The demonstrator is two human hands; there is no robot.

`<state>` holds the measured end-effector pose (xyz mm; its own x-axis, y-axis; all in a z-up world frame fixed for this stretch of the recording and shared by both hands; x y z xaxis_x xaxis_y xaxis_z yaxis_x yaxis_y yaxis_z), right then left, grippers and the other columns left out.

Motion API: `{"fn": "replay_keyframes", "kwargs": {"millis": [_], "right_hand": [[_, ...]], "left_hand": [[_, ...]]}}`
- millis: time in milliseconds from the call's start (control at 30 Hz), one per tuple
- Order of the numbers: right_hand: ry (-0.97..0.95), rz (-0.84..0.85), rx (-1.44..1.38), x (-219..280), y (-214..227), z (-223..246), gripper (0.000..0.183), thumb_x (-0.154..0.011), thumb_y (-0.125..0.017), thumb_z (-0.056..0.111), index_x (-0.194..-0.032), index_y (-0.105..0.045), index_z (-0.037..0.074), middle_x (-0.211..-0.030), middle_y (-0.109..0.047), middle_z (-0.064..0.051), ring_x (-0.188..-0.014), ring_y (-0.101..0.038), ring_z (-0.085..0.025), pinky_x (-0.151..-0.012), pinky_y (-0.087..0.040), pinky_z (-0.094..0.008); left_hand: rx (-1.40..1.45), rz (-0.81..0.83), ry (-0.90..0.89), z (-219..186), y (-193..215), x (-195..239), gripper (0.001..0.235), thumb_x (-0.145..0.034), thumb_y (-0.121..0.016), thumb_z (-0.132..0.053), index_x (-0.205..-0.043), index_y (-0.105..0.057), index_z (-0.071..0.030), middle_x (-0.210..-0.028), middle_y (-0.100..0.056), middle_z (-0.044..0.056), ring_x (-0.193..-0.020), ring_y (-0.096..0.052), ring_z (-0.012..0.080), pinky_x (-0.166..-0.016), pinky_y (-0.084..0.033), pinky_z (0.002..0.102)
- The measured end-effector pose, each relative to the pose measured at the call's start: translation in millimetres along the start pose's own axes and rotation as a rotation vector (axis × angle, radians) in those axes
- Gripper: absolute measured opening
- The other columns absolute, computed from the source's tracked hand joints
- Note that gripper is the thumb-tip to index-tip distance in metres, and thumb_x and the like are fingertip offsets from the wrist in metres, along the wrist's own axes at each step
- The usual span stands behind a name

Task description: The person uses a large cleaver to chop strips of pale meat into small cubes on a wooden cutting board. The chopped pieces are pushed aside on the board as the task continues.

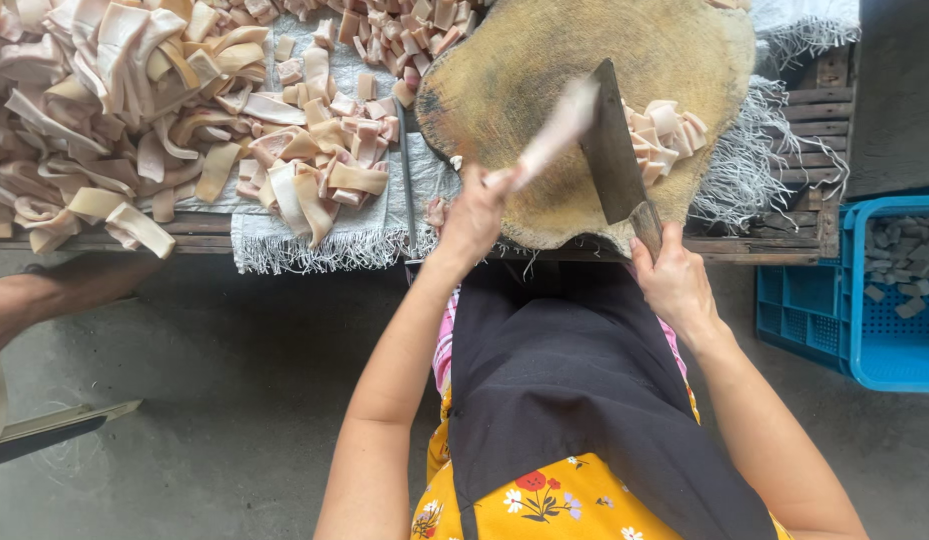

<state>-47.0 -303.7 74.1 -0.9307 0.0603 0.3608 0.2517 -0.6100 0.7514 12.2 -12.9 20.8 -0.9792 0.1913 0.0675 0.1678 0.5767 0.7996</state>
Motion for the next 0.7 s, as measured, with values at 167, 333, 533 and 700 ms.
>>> {"fn": "replay_keyframes", "kwargs": {"millis": [167, 333, 533, 700], "right_hand": [[0.01, 0.006, 0.002, -2.1, 0.2, -3.6, 0.047, -0.104, -0.058, 0.037, -0.126, -0.047, -0.002, -0.088, -0.068, -0.039, -0.088, -0.066, -0.059, -0.079, -0.052, -0.061], [0.037, -0.007, -0.037, 0.0, 1.8, -1.1, 0.046, -0.104, -0.058, 0.037, -0.126, -0.049, -0.002, -0.084, -0.068, -0.037, -0.086, -0.069, -0.055, -0.078, -0.054, -0.058], [0.183, -0.079, -0.062, 18.9, 19.8, 25.3, 0.041, -0.103, -0.061, 0.033, -0.131, -0.055, 0.003, -0.083, -0.071, -0.028, -0.08, -0.073, -0.045, -0.072, -0.057, -0.051], [0.475, -0.309, -0.163, 47.2, 40.9, 48.9, 0.037, -0.109, -0.062, 0.027, -0.132, -0.05, 0.001, -0.088, -0.073, -0.023, -0.077, -0.075, -0.036, -0.065, -0.057, -0.045]], "left_hand": [[-0.075, 0.012, -0.078, 1.0, -28.3, 37.1, 0.059, -0.091, -0.05, 0.01, -0.144, -0.061, -0.016, -0.121, -0.054, 0.021, -0.105, -0.066, 0.0361, -0.093, -0.055, 0.044], [0.044, -0.207, 0.025, 10.1, -11.3, 54.2, 0.058, -0.086, -0.061, -0.002, -0.143, -0.055, 0.003, -0.121, -0.053, 0.022, -0.109, -0.062, 0.0375, -0.095, -0.053, 0.045], [0.447, -0.23, 0.172, 15.2, -3.8, 53.7, 0.038, -0.102, -0.067, -0.026, -0.135, -0.068, -0.008, -0.123, -0.074, 0.019, -0.112, -0.07, 0.0249, -0.097, -0.052, 0.036], [0.482, -0.136, 0.388, 23.1, -0.7, 59.9, 0.033, -0.094, -0.068, -0.025, -0.122, -0.068, -0.008, -0.1, -0.076, 0.014, -0.09, -0.073, 0.0206, -0.083, -0.056, 0.035]]}}
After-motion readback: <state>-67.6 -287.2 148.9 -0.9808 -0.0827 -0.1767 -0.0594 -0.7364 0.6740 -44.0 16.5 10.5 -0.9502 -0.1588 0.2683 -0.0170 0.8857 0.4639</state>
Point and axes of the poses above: each hand's wrist, its own x-axis away from the middle knuckle, its own y-axis out of the back of the hand, z = x × y, the point moved 1 cm from there along -x, towards the middle knuckle
